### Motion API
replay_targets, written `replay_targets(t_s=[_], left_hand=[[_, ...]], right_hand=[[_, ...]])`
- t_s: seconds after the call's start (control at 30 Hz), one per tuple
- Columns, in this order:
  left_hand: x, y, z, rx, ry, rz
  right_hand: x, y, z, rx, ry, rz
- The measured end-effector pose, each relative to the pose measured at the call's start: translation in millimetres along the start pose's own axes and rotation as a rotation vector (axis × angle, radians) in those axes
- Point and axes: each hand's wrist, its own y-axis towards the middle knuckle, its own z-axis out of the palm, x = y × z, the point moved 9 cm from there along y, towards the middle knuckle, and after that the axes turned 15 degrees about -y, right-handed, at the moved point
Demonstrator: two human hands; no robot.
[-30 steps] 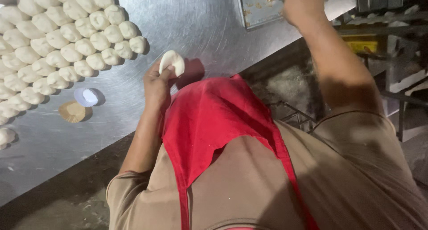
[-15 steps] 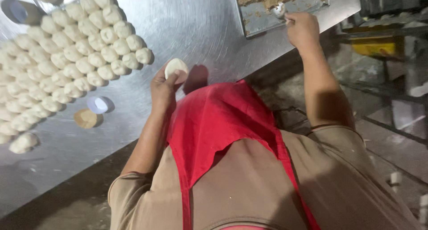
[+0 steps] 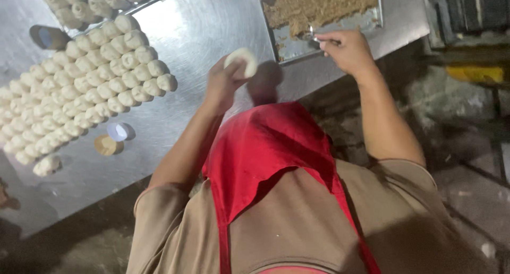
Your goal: The person prepares bread rolls by hand by flattening dough portions into circles, placing a spoonful of filling in the center, and folding the dough around the filling to seal it. They place the filled dough into cupcake liners on the workstation.
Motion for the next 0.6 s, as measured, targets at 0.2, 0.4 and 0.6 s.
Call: replay_targets(t_s=[0.2, 0.4, 0.6], left_hand=[[40.4, 45.5, 67.8, 0.071, -0.219, -0.182], [34.8, 30.2, 109.8, 0.209, -0.105, -0.038], [20.6, 26.4, 124.9, 0.115, 0.043, 0.144]], right_hand=[[53.9, -9.3, -23.6, 0.074, -0.035, -0.238], [99.6, -27.5, -55.9, -0.119, -0.355, -0.579], [119.2, -41.9, -64.9, -0.267, -0.592, -0.594]])
